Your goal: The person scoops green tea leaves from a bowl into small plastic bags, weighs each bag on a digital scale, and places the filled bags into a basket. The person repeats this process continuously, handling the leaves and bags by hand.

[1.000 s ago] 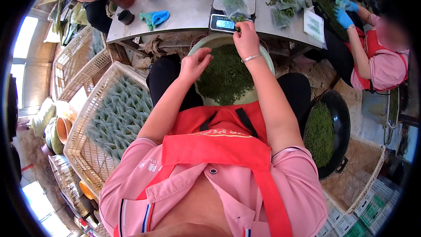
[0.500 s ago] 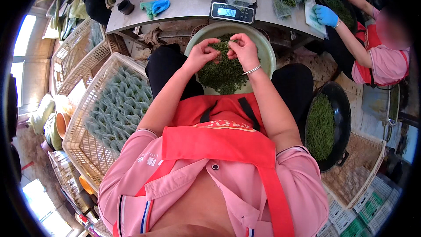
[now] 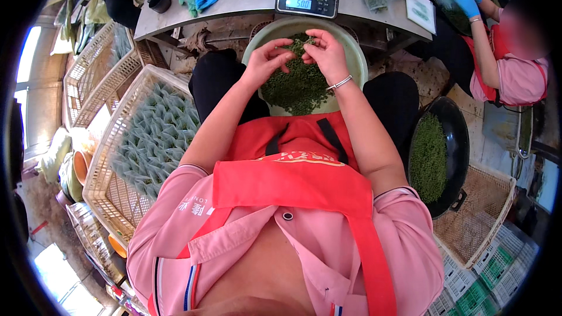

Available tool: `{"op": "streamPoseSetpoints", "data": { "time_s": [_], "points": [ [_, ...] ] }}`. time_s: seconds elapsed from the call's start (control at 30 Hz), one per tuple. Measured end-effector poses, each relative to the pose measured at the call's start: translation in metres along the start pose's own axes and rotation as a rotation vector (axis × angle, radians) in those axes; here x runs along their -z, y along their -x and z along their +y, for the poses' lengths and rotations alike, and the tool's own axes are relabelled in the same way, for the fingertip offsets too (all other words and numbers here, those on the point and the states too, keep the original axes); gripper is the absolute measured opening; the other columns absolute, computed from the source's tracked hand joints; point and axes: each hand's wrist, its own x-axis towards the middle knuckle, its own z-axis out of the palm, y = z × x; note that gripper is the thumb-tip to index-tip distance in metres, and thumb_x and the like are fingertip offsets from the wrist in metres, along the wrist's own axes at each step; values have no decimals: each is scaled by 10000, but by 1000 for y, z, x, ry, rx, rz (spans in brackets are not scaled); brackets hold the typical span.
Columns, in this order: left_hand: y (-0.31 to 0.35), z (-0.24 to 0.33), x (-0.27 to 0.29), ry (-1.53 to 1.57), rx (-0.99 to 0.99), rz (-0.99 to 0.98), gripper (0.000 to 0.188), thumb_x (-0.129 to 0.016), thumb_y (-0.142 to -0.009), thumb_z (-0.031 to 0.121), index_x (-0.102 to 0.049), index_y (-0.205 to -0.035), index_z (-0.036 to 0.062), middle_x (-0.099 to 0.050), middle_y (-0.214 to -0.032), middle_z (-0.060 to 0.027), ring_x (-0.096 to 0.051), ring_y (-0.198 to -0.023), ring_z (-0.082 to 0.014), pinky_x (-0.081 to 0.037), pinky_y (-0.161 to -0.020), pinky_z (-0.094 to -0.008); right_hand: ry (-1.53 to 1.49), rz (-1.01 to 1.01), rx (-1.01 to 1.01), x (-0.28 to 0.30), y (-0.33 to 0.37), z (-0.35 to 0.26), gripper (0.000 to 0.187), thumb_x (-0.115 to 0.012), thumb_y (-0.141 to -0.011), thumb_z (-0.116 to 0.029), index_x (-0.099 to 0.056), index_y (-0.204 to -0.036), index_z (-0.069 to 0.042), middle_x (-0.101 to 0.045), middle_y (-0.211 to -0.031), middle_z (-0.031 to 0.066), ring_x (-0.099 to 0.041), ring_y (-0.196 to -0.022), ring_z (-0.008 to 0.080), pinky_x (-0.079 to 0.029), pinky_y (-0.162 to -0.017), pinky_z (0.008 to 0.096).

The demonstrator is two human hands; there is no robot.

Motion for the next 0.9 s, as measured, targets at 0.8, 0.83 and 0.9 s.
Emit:
{"op": "streamPoseSetpoints", "data": {
  "time_s": [0.8,0.83,0.9],
  "points": [
    [-15,-11,24,-21,148,366,105,-598,-797,100,-575,-801,-2,-621,-644,-78,-566,-503,-90,-443,-441,-218,-327,271,119,-14,-5,-10,44,-610,-814,0,-570,-831,1,-624,-726,98,-619,-584,167,-546,-577,280],
    [-15,-11,21,12,108,315,100,-591,-807,96,-573,-810,-2,-625,-657,-78,-571,-517,-88,-443,-443,-215,-302,311,109,-7,-14,-13,62,-609,-818,3,-577,-869,17,-631,-761,113,-634,-619,182,-556,-600,288],
    [-14,-6,9,3,103,246,132,-573,-870,140,-586,-876,9,-641,-699,-67,-542,-502,-77,-436,-468,-201,-350,314,173,-5,-43,-27,128,-582,-831,17,-575,-957,37,-630,-833,124,-648,-718,207,-561,-650,304]
  ]
}}
